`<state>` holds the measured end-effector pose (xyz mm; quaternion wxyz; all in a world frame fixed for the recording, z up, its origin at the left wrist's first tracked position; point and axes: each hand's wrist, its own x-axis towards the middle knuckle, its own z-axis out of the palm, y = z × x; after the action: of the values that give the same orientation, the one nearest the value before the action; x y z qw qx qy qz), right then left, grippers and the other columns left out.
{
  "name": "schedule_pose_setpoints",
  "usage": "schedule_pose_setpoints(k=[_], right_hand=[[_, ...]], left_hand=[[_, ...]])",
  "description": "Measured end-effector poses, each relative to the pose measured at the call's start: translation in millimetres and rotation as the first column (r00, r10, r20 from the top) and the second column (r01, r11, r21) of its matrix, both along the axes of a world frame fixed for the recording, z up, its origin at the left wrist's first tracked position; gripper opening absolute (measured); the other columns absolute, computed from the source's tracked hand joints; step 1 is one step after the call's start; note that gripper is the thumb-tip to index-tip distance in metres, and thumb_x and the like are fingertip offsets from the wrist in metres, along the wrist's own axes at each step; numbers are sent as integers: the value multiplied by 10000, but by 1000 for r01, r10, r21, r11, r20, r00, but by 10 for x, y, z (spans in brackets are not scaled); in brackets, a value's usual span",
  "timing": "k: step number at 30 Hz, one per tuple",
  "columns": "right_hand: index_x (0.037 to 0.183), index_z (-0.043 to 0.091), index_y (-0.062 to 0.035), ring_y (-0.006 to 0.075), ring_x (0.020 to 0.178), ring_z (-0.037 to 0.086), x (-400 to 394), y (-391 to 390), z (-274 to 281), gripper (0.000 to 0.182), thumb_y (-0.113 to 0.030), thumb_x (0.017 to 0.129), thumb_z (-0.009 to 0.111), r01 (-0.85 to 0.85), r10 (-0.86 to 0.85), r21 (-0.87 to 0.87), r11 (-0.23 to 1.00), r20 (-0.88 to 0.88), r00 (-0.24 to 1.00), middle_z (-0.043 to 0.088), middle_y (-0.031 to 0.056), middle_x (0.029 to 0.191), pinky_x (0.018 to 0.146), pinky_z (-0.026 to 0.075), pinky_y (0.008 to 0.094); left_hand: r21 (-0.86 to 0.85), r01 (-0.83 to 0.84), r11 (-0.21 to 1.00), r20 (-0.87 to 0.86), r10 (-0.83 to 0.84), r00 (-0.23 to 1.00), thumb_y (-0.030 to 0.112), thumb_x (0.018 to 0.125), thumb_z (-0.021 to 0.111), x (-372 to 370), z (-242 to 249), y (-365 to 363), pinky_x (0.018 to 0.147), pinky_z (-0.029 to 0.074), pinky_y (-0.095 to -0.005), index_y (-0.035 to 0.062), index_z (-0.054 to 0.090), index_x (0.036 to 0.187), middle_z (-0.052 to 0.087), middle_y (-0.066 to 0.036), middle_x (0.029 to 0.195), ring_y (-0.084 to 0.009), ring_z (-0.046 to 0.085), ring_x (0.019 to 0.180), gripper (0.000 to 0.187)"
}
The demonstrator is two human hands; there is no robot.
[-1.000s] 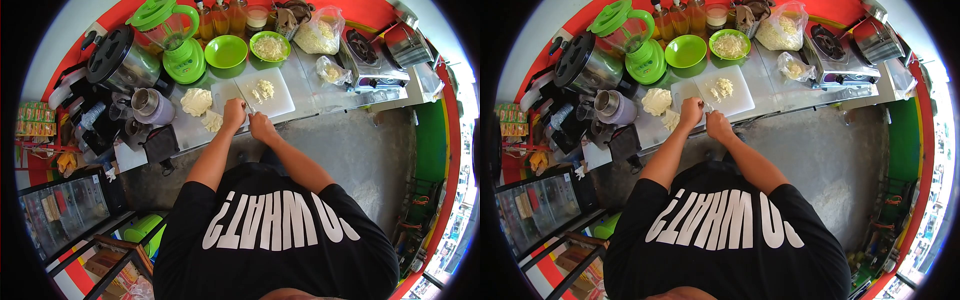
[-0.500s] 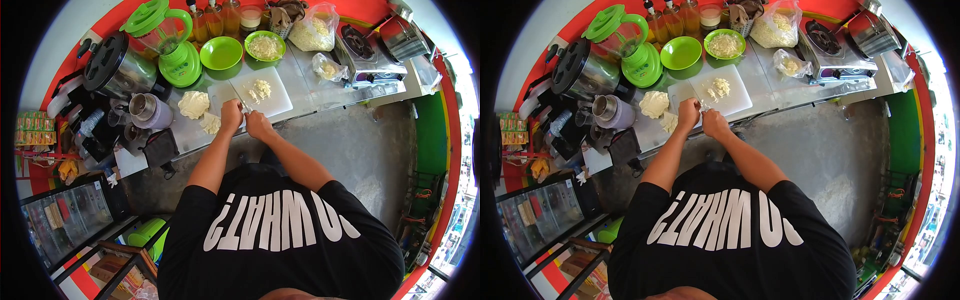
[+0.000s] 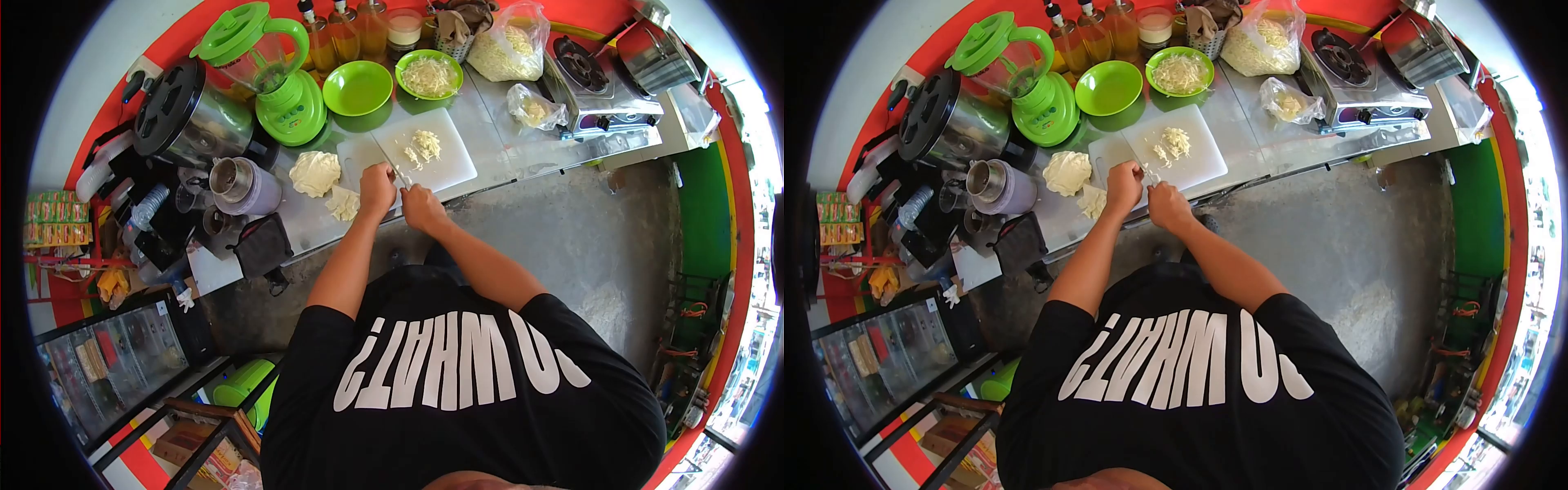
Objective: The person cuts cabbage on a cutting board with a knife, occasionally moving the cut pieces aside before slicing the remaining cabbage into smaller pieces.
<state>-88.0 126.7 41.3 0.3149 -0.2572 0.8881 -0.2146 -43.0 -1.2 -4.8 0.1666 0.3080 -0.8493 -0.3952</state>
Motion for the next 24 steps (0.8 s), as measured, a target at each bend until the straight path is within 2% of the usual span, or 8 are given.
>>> schedule_pose_setpoints(k=[3,8,12,14,15,18,20,24], right_hand=[[1017,633,87,527,1059,639,101,35,-50,471,-352,1058,469,113,-114,-16,993,-60,992,665,369,1065,922,507,566],[1053,607,79,522,1057,643,-44,-64,89,461,-360,1060,467,-18,19,-34,999,13,1000,665,367,1071,926,506,568],[1047,612,79,524,1049,644,27,12,-48,464,-363,1058,471,-46,46,-59,997,-8,999,665,368,1070,924,505,569],[993,642,88,529,1042,642,101,38,-90,477,-353,1057,473,110,-112,-34,993,-51,992,668,370,1044,918,506,565],[993,642,88,529,1042,642,88,29,-89,477,-353,1057,473,111,-113,-36,993,-51,992,668,370,1044,918,506,565],[996,642,94,535,1047,637,-8,-17,-58,483,-354,1057,472,75,-80,-88,993,-53,995,667,371,1043,920,505,564],[1043,619,93,535,1051,637,-85,-56,6,478,-360,1058,469,-21,22,-69,997,7,1000,665,370,1059,921,506,566],[1071,605,92,532,1056,637,3,4,-73,479,-366,1059,465,-32,34,-68,997,37,999,662,369,1077,924,507,564]], left_hand=[[4,-10,1000,-60,11,998,-28,771,637,3,-17,6,690,526,-481,-2,660,778,684,-229,792,-435,679,799,36],[0,-10,1000,-50,10,999,-17,798,645,17,-39,7,691,529,-478,-4,657,783,688,-227,802,-431,678,797,23],[-13,-17,1000,-80,16,997,-13,802,649,16,-34,31,695,531,-474,-7,660,789,687,-227,800,-425,680,795,18],[2,-20,1000,-82,20,996,-9,803,650,15,-25,29,696,530,-474,-8,660,790,685,-229,798,-425,680,794,16],[17,-23,1000,-81,24,996,-4,804,652,19,-20,26,697,530,-474,-9,661,791,684,-230,795,-424,679,793,16],[28,-21,999,-78,23,997,-6,806,650,25,-24,23,701,531,-472,-11,659,791,681,-232,793,-425,679,796,18],[-3,-28,1000,-67,28,997,-7,807,650,20,-41,33,701,532,-471,-10,659,791,682,-231,796,-424,680,797,18],[-12,-30,999,-61,29,998,-14,804,650,32,-54,32,704,538,-466,-2,672,812,686,-224,795,-425,680,800,26]])
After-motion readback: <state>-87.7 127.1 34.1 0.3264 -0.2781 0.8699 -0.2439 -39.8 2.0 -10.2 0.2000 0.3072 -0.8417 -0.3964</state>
